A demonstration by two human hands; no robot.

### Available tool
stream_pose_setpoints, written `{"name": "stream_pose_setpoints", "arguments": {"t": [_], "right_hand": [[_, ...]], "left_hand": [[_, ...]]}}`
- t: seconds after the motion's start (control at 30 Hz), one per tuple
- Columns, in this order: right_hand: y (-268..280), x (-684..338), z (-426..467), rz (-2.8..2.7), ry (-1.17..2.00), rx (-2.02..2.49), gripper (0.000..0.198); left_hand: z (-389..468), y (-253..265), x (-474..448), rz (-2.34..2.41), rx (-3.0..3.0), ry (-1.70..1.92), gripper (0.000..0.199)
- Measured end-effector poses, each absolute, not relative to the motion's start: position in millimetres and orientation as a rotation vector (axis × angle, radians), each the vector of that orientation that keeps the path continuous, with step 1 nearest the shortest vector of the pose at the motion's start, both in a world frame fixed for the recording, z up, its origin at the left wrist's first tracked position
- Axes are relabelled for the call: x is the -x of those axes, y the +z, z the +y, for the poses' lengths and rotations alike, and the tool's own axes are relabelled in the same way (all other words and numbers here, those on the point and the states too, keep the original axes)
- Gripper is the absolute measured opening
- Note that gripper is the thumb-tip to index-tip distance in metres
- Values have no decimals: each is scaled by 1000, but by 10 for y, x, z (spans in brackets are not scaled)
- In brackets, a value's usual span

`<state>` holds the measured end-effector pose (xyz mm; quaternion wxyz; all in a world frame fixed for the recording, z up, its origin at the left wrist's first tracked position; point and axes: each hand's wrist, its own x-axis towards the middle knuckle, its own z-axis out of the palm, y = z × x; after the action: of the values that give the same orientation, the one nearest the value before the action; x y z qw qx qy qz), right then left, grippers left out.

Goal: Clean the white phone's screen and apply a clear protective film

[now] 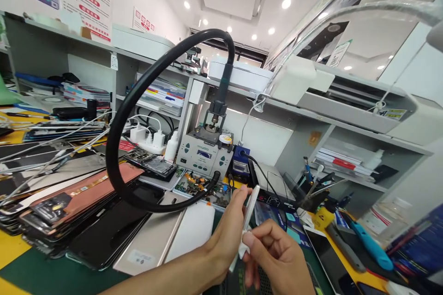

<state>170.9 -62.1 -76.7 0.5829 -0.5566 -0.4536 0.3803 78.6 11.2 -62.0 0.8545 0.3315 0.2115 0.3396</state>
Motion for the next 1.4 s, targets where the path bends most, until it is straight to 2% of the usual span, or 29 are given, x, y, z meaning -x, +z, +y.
{"name": "stream_pose_setpoints", "arguments": {"t": [0.17,0.3,0.57,0.9,1.0,1.27,1.4], "right_hand": [[-660,-1905,-605,-1044,805,1200,37],[-585,-2098,-600,-1001,770,1154,32],[-553,-2134,-606,-1034,779,1195,35],[-716,-1823,-768,-1211,1110,1342,47],[-710,-1815,-746,-1186,1043,1327,46],[-600,-2145,-594,-1081,598,1254,35],[-583,-2246,-555,-1059,541,1247,33]], "left_hand": [[37,-634,-811,544,-1162,725,44],[23,-633,-840,529,-1294,674,44],[47,-665,-873,614,-1107,680,51],[187,-620,-870,832,-838,755,48],[159,-634,-874,792,-901,770,48],[33,-761,-890,690,-1232,746,47],[34,-802,-886,697,-1295,730,49]]}}
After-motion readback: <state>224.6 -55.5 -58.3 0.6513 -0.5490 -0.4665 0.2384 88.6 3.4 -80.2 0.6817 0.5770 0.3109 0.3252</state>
